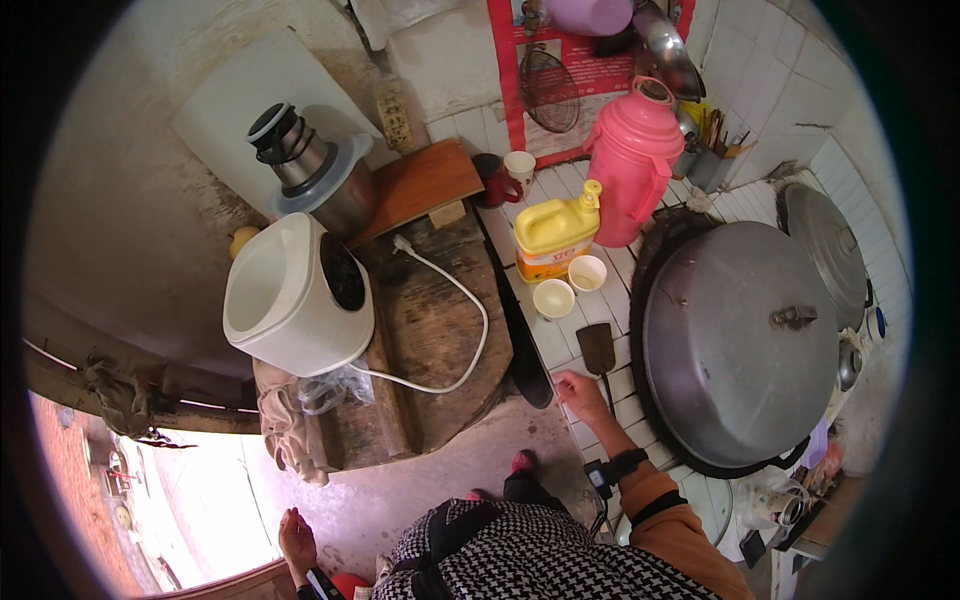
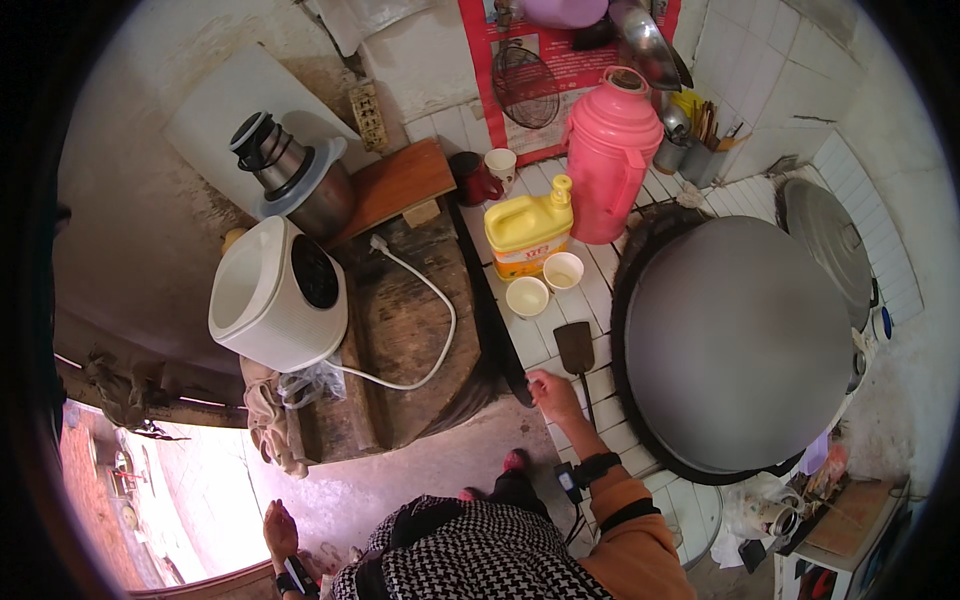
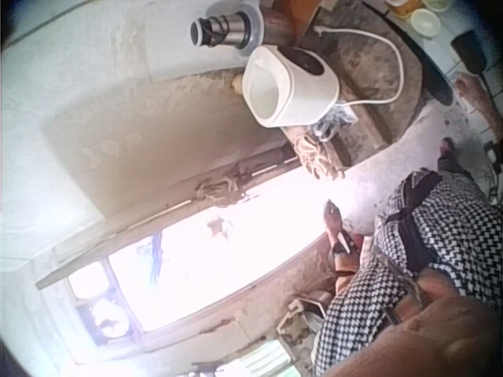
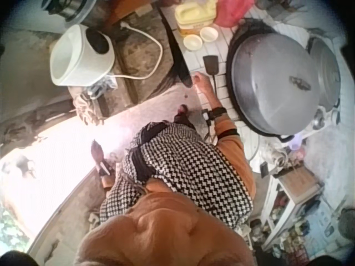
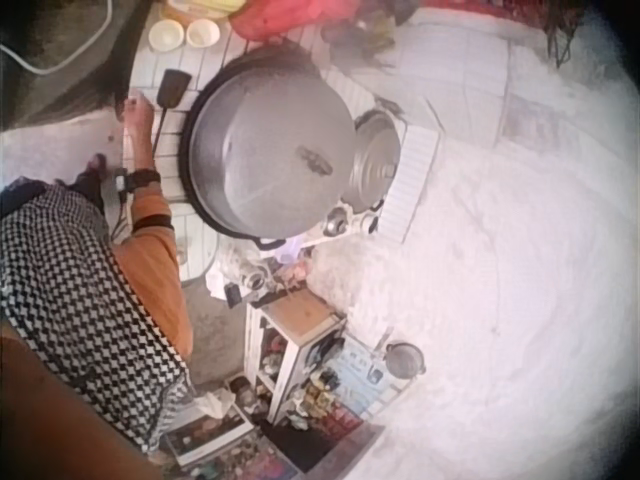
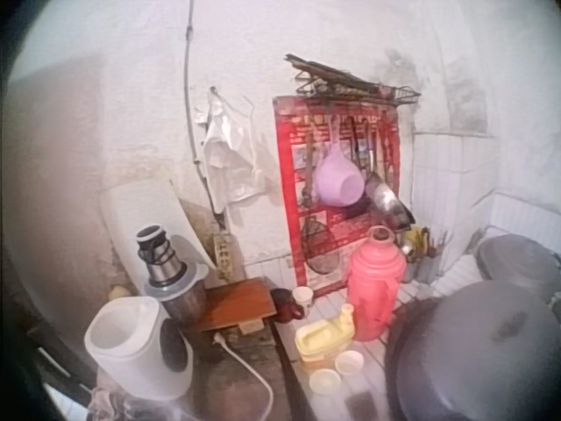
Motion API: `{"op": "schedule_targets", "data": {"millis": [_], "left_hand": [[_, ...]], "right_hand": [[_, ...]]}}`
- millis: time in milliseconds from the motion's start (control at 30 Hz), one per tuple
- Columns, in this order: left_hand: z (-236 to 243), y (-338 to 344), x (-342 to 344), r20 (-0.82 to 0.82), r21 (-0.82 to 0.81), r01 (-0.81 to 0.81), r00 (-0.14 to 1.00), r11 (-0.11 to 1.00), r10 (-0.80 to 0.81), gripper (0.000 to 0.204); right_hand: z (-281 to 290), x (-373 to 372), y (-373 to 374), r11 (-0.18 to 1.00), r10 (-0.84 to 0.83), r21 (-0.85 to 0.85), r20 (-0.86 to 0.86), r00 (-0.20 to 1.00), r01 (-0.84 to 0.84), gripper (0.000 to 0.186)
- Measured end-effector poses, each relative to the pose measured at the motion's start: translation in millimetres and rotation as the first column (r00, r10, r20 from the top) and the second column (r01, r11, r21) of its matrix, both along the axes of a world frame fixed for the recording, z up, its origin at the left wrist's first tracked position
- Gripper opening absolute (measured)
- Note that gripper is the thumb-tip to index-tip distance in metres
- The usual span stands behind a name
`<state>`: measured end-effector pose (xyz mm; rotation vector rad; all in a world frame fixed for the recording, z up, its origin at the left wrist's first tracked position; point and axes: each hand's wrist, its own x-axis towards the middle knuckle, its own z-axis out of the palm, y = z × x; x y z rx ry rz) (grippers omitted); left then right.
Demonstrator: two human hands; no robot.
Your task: The person stir-fries mixed vegetables in a wok on an induction cooktop, using chopsticks to toss the contents. They add seasoning from a divided container and continue stirring until the vegetables are cooked.
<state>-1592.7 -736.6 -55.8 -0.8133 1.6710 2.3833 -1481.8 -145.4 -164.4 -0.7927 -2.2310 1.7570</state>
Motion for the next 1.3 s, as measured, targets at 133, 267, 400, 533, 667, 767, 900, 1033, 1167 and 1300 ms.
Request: {"op": "schedule_targets", "data": {"millis": [133, 267, 400, 533, 667, 767, 900, 1033, 1167, 1300], "left_hand": [[9, 19, -2, 0.009, -0.017, -0.017, 1.0, 1.0, 0.017, 0.019], [20, 34, -6, 0.018, -0.027, -0.022, 1.0, 0.999, 0.023, 0.021], [28, 44, -8, 0.014, -0.017, -0.023, 1.0, 1.0, 0.023, 0.02], [36, 53, -10, 0.031, -0.027, -0.04, 0.999, 0.999, 0.041, 0.019], [38, 61, -22, 0.005, -0.064, 0.052, 0.999, 0.997, -0.051, 0.015], [36, 69, -40, -0.015, -0.013, 0.155, 0.988, 0.988, -0.155, 0.008], [31, 76, -60, -0.025, -0.013, 0.368, 0.929, 0.93, -0.369, 0.003], [26, 73, -78, -0.019, -0.006, 0.641, 0.767, 0.767, -0.641, 0.003], [18, 57, -96, 0.028, -0.019, 0.776, 0.63, 0.63, -0.776, 0.004], [16, 36, -120, -0.111, 0.001, 0.801, 0.595, 0.599, -0.796, 0.013]], "right_hand": [[17, -26, 47, 0.933, -0.246, 0.21, -0.224, 0.943, 0.293, 0.026], [33, -53, 87, 0.828, -0.335, 0.433, -0.127, 0.934, 0.356, 0.029], [36, -63, 101, 0.767, -0.255, 0.589, -0.081, 0.964, 0.252, 0.022], [37, -50, 95, 0.704, -0.23, 0.653, -0.164, 0.959, 0.28, 0.014], [53, -24, 76, 0.626, -0.23, 0.694, -0.272, 0.934, 0.356, 0.013], [73, 1, 55, 0.586, -0.219, 0.755, -0.2, 0.955, 0.293, 0.013], [99, 43, 18, 0.555, -0.258, 0.765, -0.214, 0.942, 0.326, 0.014], [116, 96, -40, 0.541, -0.42, 0.706, -0.245, 0.874, 0.458, 0.014], [123, 160, -124, 0.585, -0.511, 0.686, -0.102, 0.854, 0.432, 0.015], [120, 219, -204, 0.592, -0.633, 0.625, -0.031, 0.773, 0.509, 0.015]]}}
